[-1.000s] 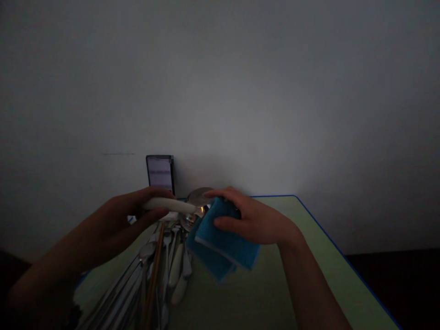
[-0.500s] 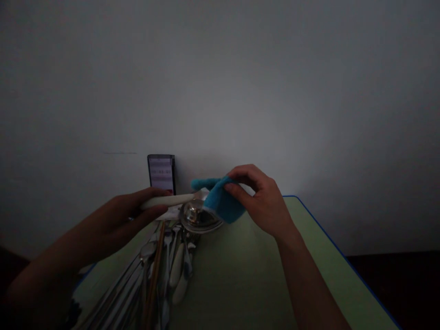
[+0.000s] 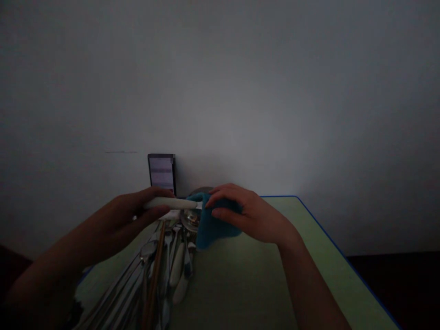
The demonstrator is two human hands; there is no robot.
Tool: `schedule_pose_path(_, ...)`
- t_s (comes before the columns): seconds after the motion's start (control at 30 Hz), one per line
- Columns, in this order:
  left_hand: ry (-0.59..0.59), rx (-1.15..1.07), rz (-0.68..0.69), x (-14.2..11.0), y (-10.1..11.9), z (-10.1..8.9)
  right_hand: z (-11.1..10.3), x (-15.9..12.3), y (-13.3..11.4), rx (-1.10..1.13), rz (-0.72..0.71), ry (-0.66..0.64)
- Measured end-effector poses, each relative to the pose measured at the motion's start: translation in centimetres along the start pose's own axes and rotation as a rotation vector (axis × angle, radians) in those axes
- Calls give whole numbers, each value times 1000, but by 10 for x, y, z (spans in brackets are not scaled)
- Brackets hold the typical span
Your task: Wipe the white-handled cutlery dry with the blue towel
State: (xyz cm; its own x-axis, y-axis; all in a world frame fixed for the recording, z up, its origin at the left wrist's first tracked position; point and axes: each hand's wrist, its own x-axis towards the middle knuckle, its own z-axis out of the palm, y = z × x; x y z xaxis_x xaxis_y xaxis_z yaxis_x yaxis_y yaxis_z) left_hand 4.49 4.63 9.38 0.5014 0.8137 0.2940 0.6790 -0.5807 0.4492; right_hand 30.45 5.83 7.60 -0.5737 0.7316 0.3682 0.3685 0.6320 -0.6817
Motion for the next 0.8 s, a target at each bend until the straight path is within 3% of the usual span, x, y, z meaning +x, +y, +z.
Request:
schedule_pose_path(0.13, 0, -23, 9, -2, 3, -1, 2, 0, -1, 49, 161, 60)
schedule_pose_path(0.27, 30, -11, 54, -2, 8, 0, 3, 0, -7, -42, 210, -26)
schedule_pose_path(0.43, 43, -2, 87, -1, 8, 0, 0, -1, -9, 113, 199, -106)
schedule_pose_path(0.8, 52, -73, 95, -2, 0, -1, -13, -11, -6, 198, 89, -259)
